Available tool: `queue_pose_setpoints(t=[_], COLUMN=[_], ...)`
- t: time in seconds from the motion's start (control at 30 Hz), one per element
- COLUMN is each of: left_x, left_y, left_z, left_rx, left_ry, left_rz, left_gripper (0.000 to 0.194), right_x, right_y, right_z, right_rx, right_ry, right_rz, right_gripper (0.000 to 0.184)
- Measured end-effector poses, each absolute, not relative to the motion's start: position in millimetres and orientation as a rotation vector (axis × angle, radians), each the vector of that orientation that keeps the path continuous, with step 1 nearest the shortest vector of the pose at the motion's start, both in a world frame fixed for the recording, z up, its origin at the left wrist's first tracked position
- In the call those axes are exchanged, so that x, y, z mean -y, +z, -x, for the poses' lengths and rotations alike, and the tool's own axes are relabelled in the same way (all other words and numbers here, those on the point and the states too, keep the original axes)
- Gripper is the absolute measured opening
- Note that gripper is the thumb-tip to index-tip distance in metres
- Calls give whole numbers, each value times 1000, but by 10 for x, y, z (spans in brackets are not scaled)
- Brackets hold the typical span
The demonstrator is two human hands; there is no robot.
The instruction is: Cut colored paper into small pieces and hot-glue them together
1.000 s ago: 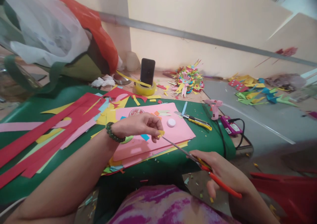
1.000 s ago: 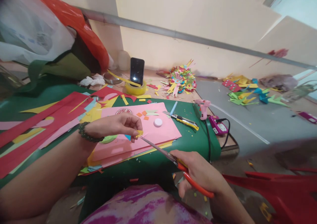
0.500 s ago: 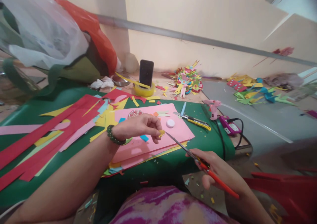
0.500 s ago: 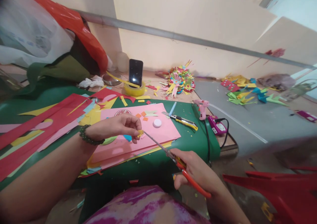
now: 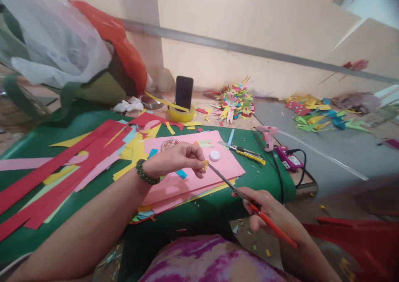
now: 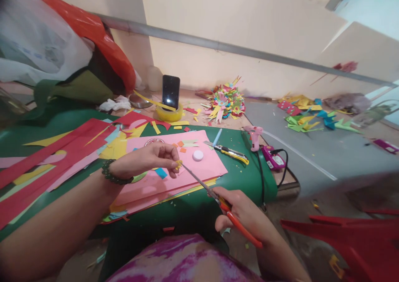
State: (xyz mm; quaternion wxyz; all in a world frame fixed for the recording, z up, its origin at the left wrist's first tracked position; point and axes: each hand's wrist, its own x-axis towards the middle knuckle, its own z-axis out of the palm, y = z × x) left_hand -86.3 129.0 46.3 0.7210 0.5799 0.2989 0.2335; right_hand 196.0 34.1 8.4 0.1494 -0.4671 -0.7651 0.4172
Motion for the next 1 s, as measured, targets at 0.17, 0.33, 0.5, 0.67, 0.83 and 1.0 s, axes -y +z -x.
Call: queue_pose_setpoints(t=[0.17,0.33,0.5,0.67,0.83,1.0], left_x=[-1280,-1280,-1280,-1281,-1286,-1287], left_y=[453,446,444,443,434,440], left_z=[853,844,842,845,853,863], left_rx=[-670,-684,-675,-662,-669,-663], left_ry=[533,545,536,529,513,520], left_rz=[-1245,-1238,-1243,-1242,-1269,-1266], left_gripper=[27,28,27,28,30,33], right_x=[-355,-361,-347,-348,-346,-319], right_y=[115,111,122,116,144,196], right_z=[-1939,-1944,-1945,-1948,-1936,-1969], right_rx=[2187,2188,2179,2192,2218,2218], right_ry=[1193,1193,1208,1179,1127,1129], right_rz=[1346,1357,1373,1387,1374,1433], right_gripper=[89,85,84,81,75,63])
